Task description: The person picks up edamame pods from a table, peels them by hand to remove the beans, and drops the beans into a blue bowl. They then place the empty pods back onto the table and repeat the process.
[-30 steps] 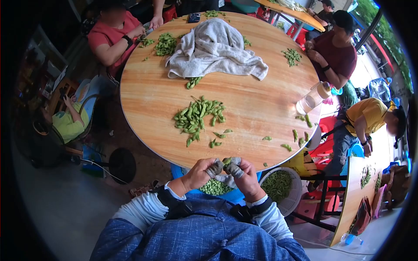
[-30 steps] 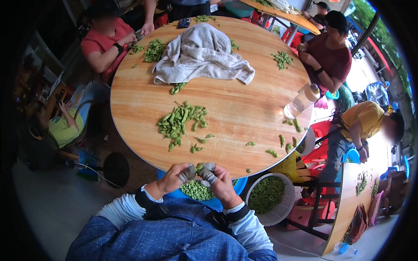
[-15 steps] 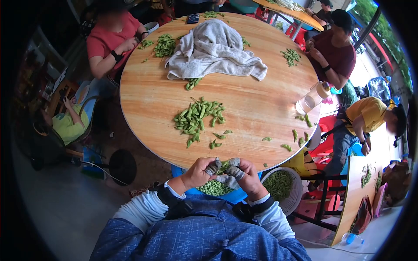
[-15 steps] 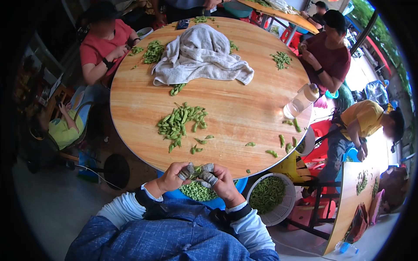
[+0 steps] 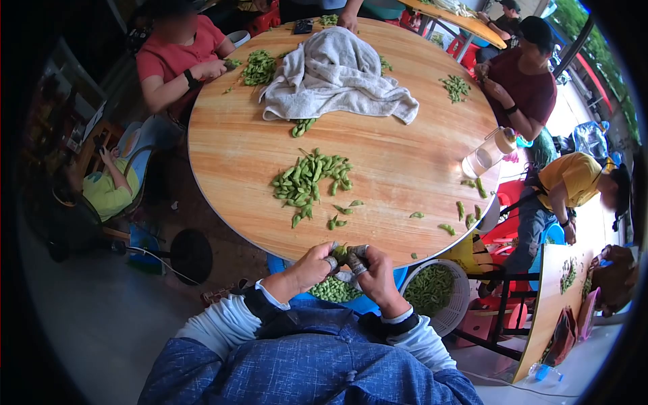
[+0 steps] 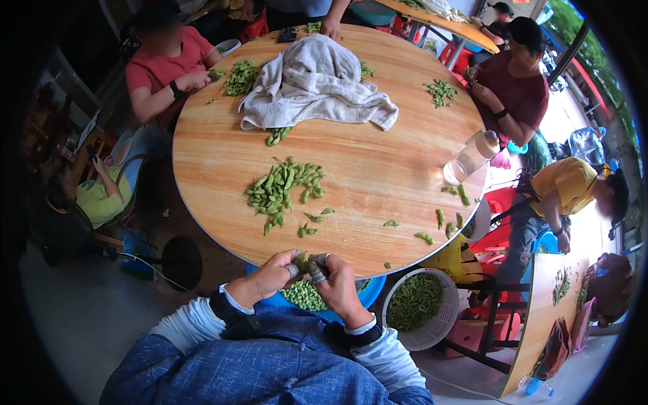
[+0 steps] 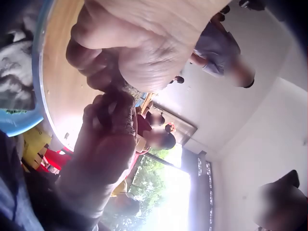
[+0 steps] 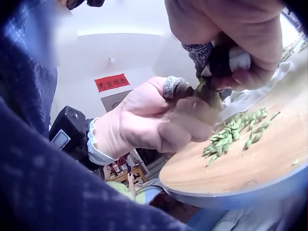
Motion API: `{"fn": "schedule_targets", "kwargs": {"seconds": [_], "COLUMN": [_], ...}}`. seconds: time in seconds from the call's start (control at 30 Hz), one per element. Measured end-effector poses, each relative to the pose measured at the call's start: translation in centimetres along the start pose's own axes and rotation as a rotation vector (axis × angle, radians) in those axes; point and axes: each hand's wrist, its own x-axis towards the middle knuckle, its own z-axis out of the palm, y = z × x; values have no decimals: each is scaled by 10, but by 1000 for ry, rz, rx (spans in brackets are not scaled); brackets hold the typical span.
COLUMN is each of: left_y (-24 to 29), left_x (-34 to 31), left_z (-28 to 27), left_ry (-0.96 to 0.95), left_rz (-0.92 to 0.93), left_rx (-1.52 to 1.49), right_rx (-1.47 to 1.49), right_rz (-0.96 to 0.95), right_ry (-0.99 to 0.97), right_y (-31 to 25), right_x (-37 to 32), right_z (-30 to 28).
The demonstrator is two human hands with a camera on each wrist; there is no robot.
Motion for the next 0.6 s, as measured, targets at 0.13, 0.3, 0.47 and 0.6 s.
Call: {"fn": "schedule_targets", "kwargs": {"seconds": [0.13, 0.3, 0.47, 0.6], "left_y": [-7, 4, -10, -16], "left_x": [-1, -7, -3, -5], "left_z": [-13, -8, -15, -12], "left_ry": [43, -22, -147, -84], "left_rz": [181, 271, 161, 21], "left_rx": [264, 339, 242, 217], "right_rx": [-21, 8, 240, -17], "right_rz": [87, 20, 235, 150], "right_ry": [1, -97, -328, -298], "right_y": [11, 10, 9, 23], "right_x": [-2, -7, -3, -5], "right_z": [-2, 0, -16, -15]}}
